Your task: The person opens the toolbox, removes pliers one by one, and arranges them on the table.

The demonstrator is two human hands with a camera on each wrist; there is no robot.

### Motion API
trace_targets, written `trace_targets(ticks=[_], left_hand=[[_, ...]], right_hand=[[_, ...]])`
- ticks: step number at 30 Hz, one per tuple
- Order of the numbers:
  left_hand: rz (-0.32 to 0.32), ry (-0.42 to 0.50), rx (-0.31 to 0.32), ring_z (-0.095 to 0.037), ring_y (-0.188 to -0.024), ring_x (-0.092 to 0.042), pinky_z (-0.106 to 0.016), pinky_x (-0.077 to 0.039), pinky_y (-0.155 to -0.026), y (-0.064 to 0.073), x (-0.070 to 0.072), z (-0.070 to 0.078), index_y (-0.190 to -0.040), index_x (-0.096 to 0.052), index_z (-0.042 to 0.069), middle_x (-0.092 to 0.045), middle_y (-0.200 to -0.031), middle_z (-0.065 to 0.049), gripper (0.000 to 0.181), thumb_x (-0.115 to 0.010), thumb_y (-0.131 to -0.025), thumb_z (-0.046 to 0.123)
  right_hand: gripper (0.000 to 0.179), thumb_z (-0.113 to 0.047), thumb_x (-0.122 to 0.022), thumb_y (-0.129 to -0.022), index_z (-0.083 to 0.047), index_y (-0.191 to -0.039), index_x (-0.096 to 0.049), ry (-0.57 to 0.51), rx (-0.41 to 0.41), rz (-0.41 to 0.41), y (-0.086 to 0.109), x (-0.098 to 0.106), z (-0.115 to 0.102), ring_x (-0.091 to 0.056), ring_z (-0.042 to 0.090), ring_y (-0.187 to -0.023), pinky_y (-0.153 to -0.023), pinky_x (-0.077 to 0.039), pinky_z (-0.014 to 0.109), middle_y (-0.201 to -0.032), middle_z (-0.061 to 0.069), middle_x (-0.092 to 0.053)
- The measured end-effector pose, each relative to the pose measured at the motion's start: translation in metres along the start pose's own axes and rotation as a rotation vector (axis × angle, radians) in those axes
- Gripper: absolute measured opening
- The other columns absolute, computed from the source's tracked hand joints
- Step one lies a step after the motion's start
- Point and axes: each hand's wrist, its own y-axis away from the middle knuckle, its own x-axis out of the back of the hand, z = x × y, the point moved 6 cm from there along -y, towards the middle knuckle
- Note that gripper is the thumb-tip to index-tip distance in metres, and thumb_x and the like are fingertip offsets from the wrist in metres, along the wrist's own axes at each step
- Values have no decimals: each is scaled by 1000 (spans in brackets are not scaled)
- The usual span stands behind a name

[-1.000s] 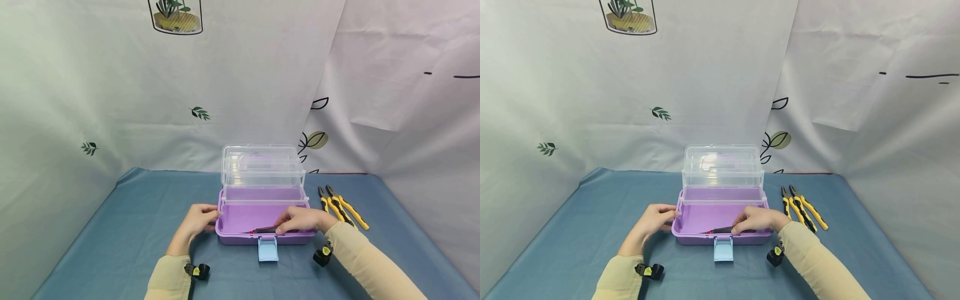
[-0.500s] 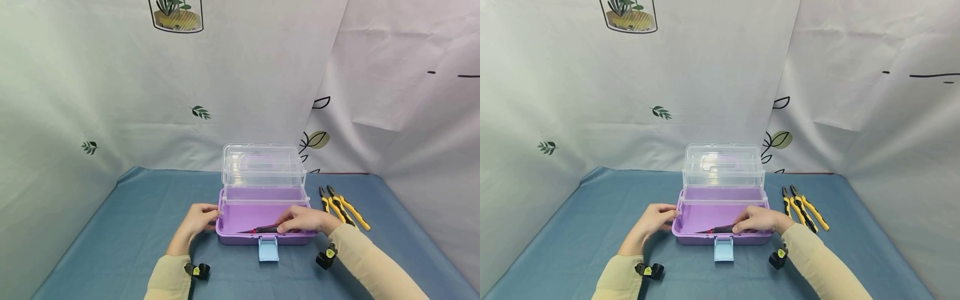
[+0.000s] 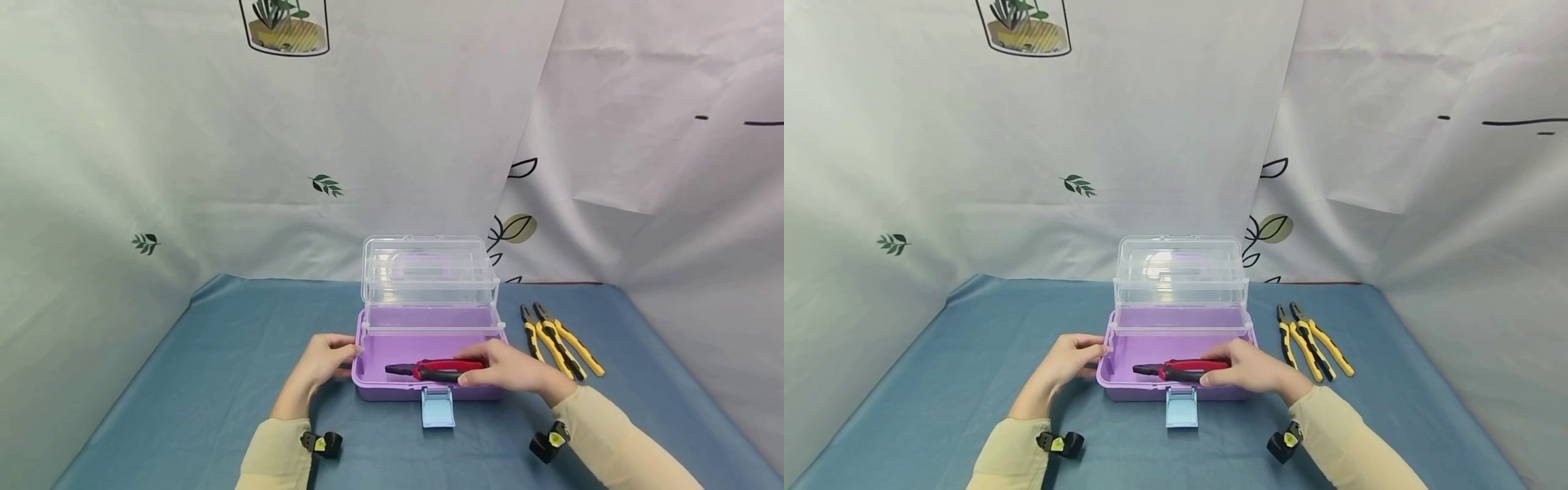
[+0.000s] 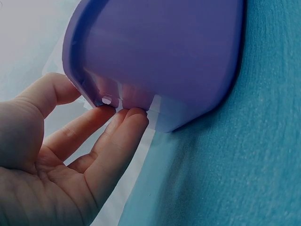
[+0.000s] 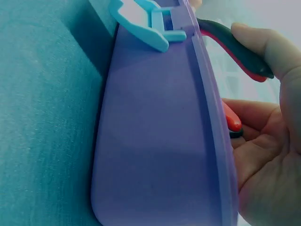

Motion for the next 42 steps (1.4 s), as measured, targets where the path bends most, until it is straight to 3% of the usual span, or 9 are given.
trace_targets(ticks=[5, 10, 19, 29, 37, 42], left_hand=[[1, -2, 1, -18, -77, -67, -39, -60, -63, 0, -1, 0, -108, -68, -5, -70, -97, -16, 30, -66, -82, 10], [1, -8, 2, -18, -78, -67, -38, -60, -64, -1, 0, -1, -108, -68, -4, -70, -98, -16, 30, -66, -82, 10], [-1, -18, 6, -19, -80, -68, -36, -60, -65, -1, 0, -1, -108, -69, -3, -70, -98, -15, 29, -64, -83, 11], [3, -29, 11, -19, -80, -68, -36, -60, -64, -3, 0, -4, -108, -68, -3, -70, -97, -15, 29, -65, -83, 11], [1, -32, 5, -18, -79, -68, -36, -60, -64, -3, 1, -4, -109, -68, -4, -70, -98, -16, 31, -65, -83, 12], [-4, -22, 3, -19, -80, -68, -36, -60, -65, -3, 0, -4, -109, -68, -4, -70, -99, -17, 31, -65, -82, 11]], right_hand=[[48, -36, -65, -87, -5, -124, -60, 109, 49, 81, 11, -1, -9, -57, 6, -82, -69, -51, 21, -103, 5, -67], [56, -42, -65, -87, -5, -128, -57, 223, 48, 158, 24, -2, -14, -58, 11, -94, -77, -52, 24, -115, 6, -65], [76, -44, -70, -81, -1, -138, -46, 378, -24, 175, 34, -7, -18, -52, 27, -118, -95, -48, 52, -133, 15, -53], [72, -35, -75, -77, -4, -136, -48, 449, -21, 217, 30, -13, -22, -53, 14, -101, -83, -52, 33, -122, 6, -57], [72, -39, -77, -74, -3, -130, -50, 439, 10, 258, 25, -19, -28, -55, 14, -100, -84, -52, 35, -119, 6, -58], [73, -43, -78, -72, -7, -129, -49, 404, -22, 262, 23, -21, -25, -55, 12, -99, -84, -52, 33, -117, 2, -58]])
